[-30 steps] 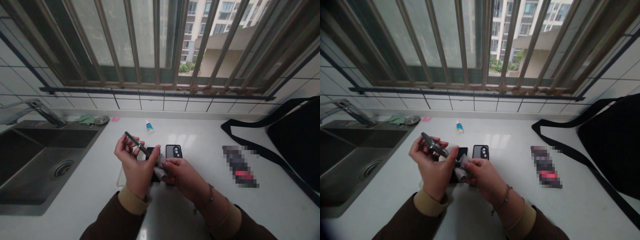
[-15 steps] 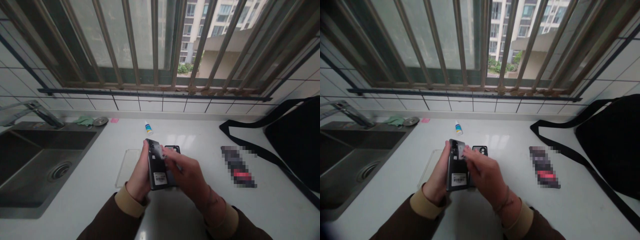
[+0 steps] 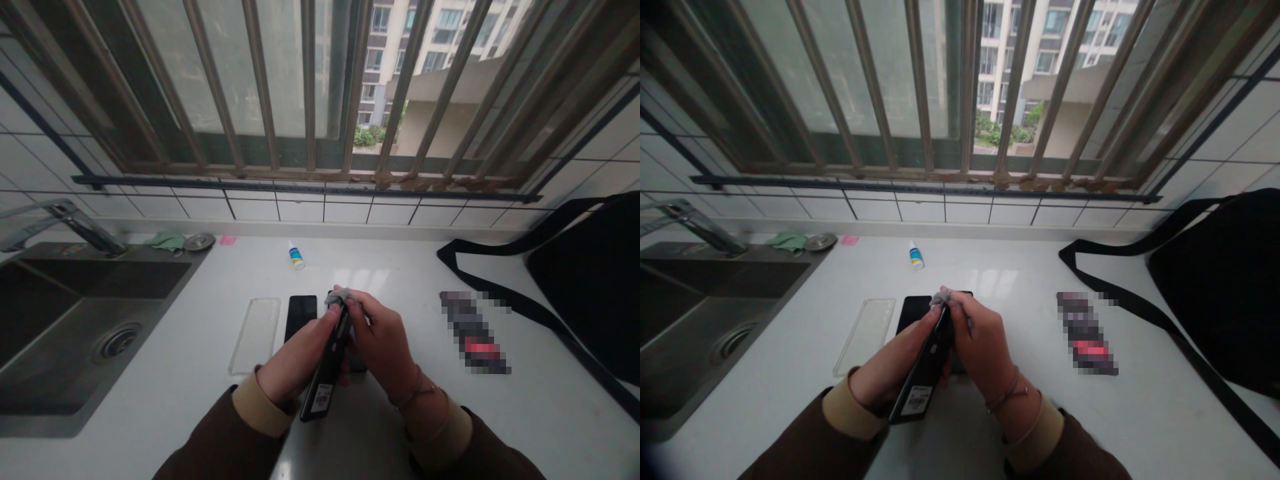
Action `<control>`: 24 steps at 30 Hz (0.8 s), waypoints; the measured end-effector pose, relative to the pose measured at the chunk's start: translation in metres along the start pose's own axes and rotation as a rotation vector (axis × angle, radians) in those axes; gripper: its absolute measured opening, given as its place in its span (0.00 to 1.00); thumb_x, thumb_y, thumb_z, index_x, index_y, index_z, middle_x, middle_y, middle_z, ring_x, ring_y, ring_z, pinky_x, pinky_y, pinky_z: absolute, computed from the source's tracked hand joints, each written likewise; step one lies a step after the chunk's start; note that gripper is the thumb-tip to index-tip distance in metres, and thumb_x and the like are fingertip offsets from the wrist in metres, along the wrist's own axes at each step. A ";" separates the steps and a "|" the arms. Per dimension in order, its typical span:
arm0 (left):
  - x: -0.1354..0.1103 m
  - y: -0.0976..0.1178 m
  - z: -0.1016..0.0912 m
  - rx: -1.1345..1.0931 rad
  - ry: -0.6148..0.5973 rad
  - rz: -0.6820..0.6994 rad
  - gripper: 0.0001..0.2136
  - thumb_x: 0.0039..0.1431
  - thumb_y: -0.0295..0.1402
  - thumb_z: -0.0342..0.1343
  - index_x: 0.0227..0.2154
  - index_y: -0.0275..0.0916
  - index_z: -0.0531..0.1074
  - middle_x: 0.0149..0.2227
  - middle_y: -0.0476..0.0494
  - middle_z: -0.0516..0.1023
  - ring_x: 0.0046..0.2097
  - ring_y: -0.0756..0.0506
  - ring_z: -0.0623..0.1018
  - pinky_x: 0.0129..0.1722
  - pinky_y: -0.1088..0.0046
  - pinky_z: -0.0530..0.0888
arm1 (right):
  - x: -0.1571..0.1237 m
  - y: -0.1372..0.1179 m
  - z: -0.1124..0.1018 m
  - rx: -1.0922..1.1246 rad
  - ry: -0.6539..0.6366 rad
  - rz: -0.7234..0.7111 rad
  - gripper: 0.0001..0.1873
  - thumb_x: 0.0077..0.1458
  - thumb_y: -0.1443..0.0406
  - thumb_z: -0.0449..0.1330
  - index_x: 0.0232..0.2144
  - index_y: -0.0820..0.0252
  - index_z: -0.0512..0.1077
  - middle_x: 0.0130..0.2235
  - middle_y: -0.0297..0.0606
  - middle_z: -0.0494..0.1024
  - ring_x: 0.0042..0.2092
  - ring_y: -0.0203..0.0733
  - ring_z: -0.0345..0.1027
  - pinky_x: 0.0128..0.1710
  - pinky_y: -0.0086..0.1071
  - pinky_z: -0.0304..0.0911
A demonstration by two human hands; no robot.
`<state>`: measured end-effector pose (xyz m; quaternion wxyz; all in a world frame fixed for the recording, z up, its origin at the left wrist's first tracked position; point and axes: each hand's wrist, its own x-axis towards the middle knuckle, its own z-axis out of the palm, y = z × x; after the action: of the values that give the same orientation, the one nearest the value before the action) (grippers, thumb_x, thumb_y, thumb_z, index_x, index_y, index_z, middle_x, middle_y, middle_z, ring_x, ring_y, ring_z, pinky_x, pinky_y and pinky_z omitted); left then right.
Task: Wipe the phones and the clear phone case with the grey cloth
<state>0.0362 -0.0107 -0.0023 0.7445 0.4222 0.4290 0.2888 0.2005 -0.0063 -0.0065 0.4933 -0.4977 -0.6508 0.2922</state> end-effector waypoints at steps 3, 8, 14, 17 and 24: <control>-0.002 0.003 0.001 0.003 -0.030 -0.005 0.33 0.66 0.67 0.49 0.32 0.37 0.77 0.25 0.40 0.78 0.23 0.46 0.78 0.23 0.73 0.73 | 0.001 0.001 0.000 0.011 -0.013 -0.030 0.19 0.75 0.56 0.53 0.55 0.49 0.81 0.56 0.40 0.85 0.57 0.53 0.79 0.59 0.47 0.72; -0.004 0.010 0.004 -0.107 0.072 0.015 0.37 0.66 0.68 0.47 0.38 0.35 0.80 0.28 0.36 0.82 0.25 0.46 0.80 0.27 0.72 0.77 | 0.007 0.009 0.001 -0.119 -0.009 0.104 0.18 0.74 0.54 0.53 0.47 0.54 0.81 0.38 0.39 0.86 0.37 0.47 0.79 0.40 0.38 0.69; 0.000 0.016 0.002 -0.300 0.285 0.123 0.35 0.66 0.66 0.51 0.40 0.34 0.81 0.31 0.35 0.84 0.31 0.43 0.83 0.35 0.67 0.83 | 0.007 0.011 0.000 -0.160 0.029 0.114 0.18 0.74 0.55 0.53 0.47 0.54 0.80 0.38 0.39 0.86 0.37 0.47 0.78 0.39 0.37 0.65; 0.001 0.020 -0.001 -0.415 0.368 0.209 0.28 0.66 0.61 0.59 0.42 0.36 0.80 0.37 0.36 0.84 0.33 0.44 0.84 0.39 0.64 0.85 | 0.006 0.009 0.000 -0.157 0.095 0.106 0.18 0.73 0.54 0.53 0.45 0.55 0.80 0.37 0.39 0.84 0.36 0.46 0.76 0.38 0.37 0.65; -0.002 0.026 -0.014 -0.301 0.378 0.297 0.22 0.62 0.52 0.68 0.44 0.38 0.76 0.42 0.37 0.82 0.34 0.44 0.84 0.40 0.59 0.86 | 0.011 0.007 -0.004 -0.099 0.232 0.171 0.19 0.71 0.51 0.54 0.40 0.56 0.78 0.32 0.36 0.79 0.32 0.45 0.69 0.34 0.35 0.63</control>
<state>0.0208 0.0053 0.0169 0.6552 0.3035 0.4460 0.5289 0.2069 0.0059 -0.0075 0.5131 -0.6056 -0.5583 0.2412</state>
